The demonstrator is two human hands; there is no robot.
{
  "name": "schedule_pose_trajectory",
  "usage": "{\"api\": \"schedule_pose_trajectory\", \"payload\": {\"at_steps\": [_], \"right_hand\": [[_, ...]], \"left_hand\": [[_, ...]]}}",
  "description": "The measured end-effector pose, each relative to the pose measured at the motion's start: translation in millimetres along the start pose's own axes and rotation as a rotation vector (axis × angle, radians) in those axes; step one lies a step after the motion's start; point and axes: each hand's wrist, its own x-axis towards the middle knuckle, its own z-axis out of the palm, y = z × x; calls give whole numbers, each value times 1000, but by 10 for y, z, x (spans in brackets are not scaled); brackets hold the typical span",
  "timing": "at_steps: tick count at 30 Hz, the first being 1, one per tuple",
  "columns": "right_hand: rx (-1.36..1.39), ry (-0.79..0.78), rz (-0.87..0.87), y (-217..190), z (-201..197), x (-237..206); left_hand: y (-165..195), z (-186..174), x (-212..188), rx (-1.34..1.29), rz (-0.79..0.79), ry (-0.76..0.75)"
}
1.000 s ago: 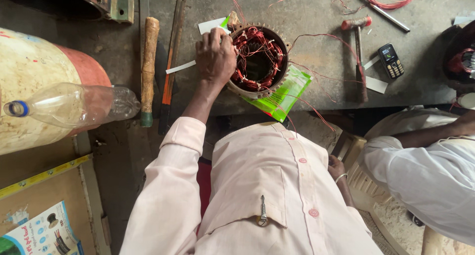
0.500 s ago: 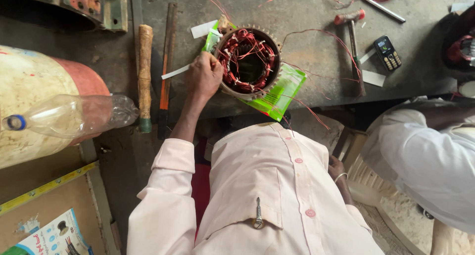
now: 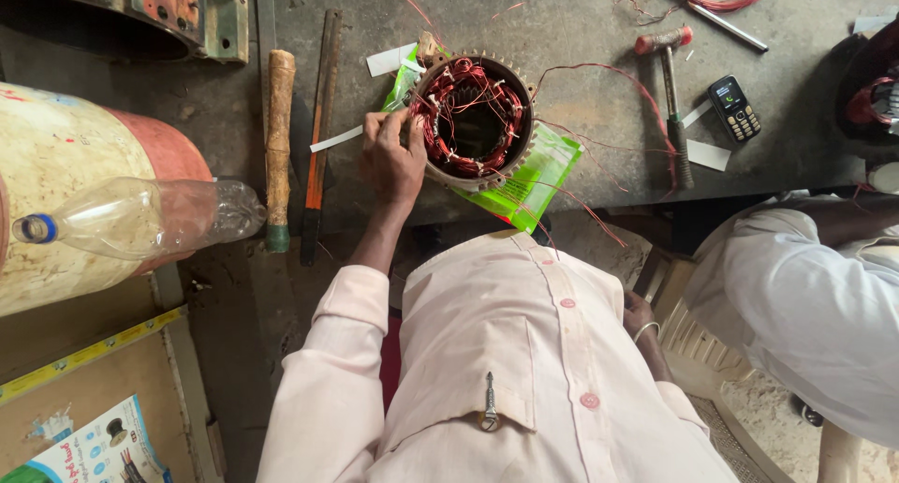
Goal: The person inserts and presses red enameled copper wire into the slots of a motor stator by hand, working the wire loops around the inside of the housing. They rotate the stator to reach different sections and briefly handle a mobile phone before resuming pressing the windings into place.
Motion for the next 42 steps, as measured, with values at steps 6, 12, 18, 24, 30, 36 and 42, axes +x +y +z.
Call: {"api": "schedule_pose_trajectory", "payload": {"at_steps": [6,12,18,24,30,36,42], "right_hand": [[-91,15,89,-46,-23,59],[-74,2,83,36,-42,83],[-94,-5,114,108,-26,15],[-148,-46,-6,241,26,10],[164,196,-103,-71,43,-16],[1,155,-869,-1586,-114,-428],[-333,-133,-1165,-2959,893,-335]], "left_hand": [[-41,233,160,127,40,96],[-176,284,202,275,70,-53],[-369,-36,204,-9,-351,-583],[-100,-307,171,-184,-91,-284],[2,-193,243,-413,-97,-248],[-204,-106,297,-433,-111,-280],[-293,-148,321,-517,-80,-412]]}}
